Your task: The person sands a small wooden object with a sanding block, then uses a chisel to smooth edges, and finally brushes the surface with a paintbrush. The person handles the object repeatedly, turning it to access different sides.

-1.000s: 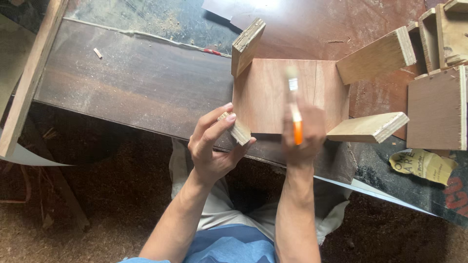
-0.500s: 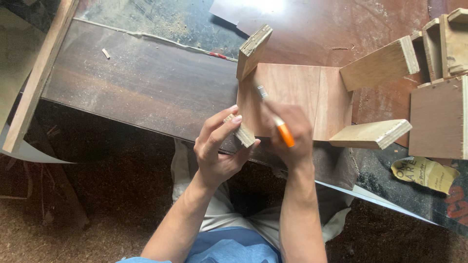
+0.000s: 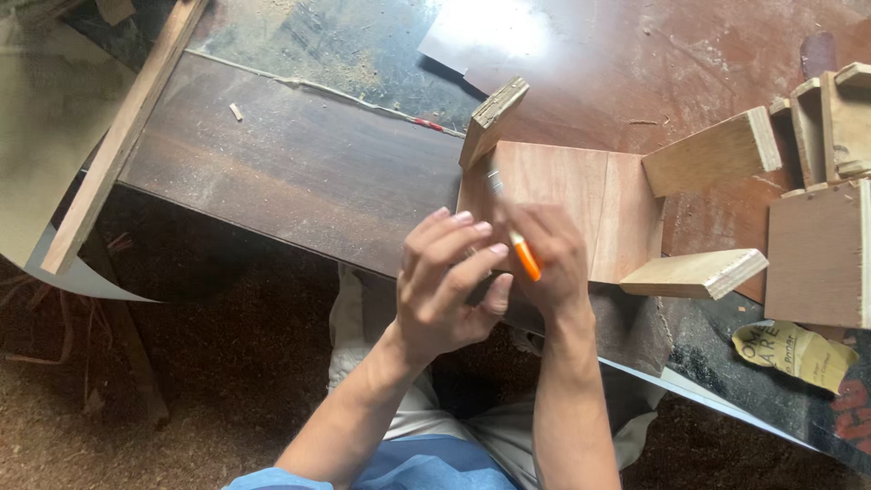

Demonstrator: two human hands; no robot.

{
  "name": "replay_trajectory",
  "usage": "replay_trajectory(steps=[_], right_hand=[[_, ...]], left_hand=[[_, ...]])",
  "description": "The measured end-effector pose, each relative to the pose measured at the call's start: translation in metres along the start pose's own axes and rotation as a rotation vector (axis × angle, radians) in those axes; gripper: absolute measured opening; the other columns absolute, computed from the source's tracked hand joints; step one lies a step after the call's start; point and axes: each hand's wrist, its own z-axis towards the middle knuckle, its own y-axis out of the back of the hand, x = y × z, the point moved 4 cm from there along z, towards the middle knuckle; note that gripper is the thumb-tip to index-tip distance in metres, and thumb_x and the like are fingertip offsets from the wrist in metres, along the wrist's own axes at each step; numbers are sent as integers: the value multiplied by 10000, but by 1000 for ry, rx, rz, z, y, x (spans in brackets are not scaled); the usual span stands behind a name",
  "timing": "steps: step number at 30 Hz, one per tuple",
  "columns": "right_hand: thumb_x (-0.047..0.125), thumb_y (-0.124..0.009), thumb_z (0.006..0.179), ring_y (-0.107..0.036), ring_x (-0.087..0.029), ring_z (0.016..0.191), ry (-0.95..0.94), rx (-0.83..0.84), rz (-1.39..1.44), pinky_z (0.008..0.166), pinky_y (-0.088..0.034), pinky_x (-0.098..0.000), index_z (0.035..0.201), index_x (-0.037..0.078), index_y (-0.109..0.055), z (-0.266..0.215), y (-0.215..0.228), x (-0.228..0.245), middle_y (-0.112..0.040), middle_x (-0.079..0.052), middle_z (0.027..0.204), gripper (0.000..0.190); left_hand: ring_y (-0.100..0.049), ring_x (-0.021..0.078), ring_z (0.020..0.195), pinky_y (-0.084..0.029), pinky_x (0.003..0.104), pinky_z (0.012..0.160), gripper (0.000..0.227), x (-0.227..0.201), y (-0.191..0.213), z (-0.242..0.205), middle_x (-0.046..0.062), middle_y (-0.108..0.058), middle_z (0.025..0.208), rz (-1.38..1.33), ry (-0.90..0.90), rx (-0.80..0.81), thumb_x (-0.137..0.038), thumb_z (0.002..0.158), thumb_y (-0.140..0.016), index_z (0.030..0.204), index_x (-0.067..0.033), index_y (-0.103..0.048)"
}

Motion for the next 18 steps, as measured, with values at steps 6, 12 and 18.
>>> replay_trajectory(steps=[6,12,18], right_hand=[[118,-660,1010,-651,-265,865,-75,-58,-39,778,-527,-410,1271,31,-719,-3,9,-6,-711,-103,954,282],[141,-723,1008,-659,-274,824,-135,-33,-50,746,-523,-399,1245,38,-732,9,15,-15,-709,-132,921,258],[127,-704,992,-711,-272,946,65,-6,115,834,-564,-381,1230,50,-702,2,10,-13,-732,-128,1037,250]], left_hand=[[-683,240,1091,-472,434,1125,166,-13,-5,11,52,-713,1091,-37,-95,94,-157,960,-731,1104,-88,-686],[-643,196,841,-487,367,979,74,-13,-8,20,6,-674,880,2,-64,102,-133,940,-738,988,-102,-692],[-627,188,796,-484,360,944,71,-10,-10,18,-1,-644,824,-6,-68,87,-137,935,-733,975,-91,-697]])
